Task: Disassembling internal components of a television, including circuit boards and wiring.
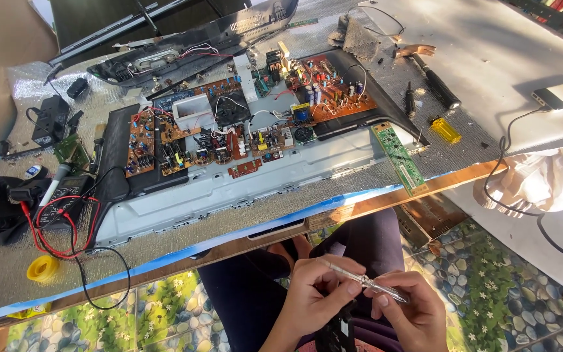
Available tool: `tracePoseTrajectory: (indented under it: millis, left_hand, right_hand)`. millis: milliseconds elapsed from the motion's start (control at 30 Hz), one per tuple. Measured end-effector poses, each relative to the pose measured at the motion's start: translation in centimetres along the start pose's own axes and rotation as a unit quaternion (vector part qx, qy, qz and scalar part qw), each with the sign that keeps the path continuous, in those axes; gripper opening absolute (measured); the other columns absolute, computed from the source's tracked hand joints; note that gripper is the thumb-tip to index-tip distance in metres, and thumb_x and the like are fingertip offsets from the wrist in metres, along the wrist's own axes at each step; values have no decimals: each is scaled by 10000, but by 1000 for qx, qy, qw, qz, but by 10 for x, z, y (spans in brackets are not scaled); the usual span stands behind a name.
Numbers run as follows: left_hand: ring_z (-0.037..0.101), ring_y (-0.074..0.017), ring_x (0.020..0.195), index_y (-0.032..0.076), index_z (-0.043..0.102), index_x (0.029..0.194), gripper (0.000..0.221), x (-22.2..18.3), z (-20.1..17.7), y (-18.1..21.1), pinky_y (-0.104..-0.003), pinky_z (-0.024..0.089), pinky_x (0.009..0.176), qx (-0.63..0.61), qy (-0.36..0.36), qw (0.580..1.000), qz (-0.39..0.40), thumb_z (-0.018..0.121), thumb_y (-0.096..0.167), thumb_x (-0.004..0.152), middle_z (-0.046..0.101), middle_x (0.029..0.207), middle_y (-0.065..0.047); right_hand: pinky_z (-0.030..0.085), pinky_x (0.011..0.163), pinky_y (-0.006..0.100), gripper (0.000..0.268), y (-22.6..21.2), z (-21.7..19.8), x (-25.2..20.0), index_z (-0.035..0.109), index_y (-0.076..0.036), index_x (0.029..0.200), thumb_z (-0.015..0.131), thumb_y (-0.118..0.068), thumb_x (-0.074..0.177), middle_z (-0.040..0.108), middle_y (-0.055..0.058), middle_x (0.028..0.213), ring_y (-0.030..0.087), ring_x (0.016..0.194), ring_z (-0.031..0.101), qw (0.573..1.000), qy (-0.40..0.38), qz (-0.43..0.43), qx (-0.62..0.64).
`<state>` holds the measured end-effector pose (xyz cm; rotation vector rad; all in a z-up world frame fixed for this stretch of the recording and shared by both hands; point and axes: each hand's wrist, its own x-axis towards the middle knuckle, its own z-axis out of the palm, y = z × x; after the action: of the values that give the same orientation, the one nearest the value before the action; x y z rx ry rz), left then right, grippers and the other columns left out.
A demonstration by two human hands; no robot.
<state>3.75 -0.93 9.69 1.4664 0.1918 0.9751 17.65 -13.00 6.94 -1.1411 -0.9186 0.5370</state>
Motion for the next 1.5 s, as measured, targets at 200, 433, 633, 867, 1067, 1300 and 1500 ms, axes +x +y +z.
tracePoseTrajectory:
  millis: [200, 433, 633, 867, 1067, 1300, 1500]
  left_hand:
    - [417, -69, 519, 108, 791, 1017, 127, 6, 0, 11, -229, 290, 474, 12, 11, 1000, -2, 756, 224, 978, 698, 794, -43]
    - [528, -77, 588, 68, 789, 875, 252, 10, -9, 13, -216, 318, 458, 29, 43, 998, 39, 699, 265, 1004, 778, 865, -80]
    - [477, -93, 537, 90, 805, 966, 140, 7, -3, 20, -267, 373, 553, 57, 41, 997, 20, 762, 223, 962, 625, 639, -19]
    - [419, -81, 544, 109, 810, 1064, 194, 3, 1, 12, -235, 324, 522, 51, -4, 999, -4, 795, 256, 938, 644, 709, -6]
    - [629, -142, 640, 44, 767, 885, 191, 5, 2, 15, -269, 475, 550, 45, 5, 998, 31, 734, 203, 986, 803, 982, -87]
    - [618, -102, 544, 43, 774, 800, 304, 4, -7, 19, -201, 378, 452, 46, 46, 997, 33, 682, 246, 1008, 796, 894, -119]
    - [815, -236, 874, 46, 732, 786, 365, 4, -1, 24, -304, 616, 665, 81, 32, 995, 49, 554, 179, 1075, 757, 745, -56]
  right_hand:
    - [551, 466, 314, 171, 4, 2, -6, 697, -20, 980, 712, -173, 903, 759, 192, 681, 217, 479, 627, 998, 4, 54, 17]
    - [539, 478, 228, 98, 4, 12, -9, 648, -45, 958, 691, -117, 906, 749, 165, 772, 163, 532, 648, 999, 13, -41, 7]
    - [535, 458, 246, 131, 13, 12, -14, 634, -36, 963, 682, -152, 923, 748, 186, 738, 177, 475, 622, 999, 17, -18, 24]
    - [511, 440, 254, 120, 14, 11, -16, 641, -38, 939, 698, -136, 902, 699, 142, 692, 174, 439, 603, 999, 49, 2, 5]
    - [514, 449, 243, 90, 9, 16, -12, 626, -75, 957, 694, -111, 909, 728, 184, 779, 178, 516, 630, 998, 29, -34, 33]
    - [515, 423, 230, 88, 5, 23, -12, 615, -82, 962, 682, -82, 906, 690, 196, 753, 171, 471, 565, 997, 25, -48, 58]
    - [485, 425, 226, 98, 7, 23, -15, 603, -101, 951, 692, -111, 910, 673, 171, 753, 160, 493, 567, 997, 39, -39, 56]
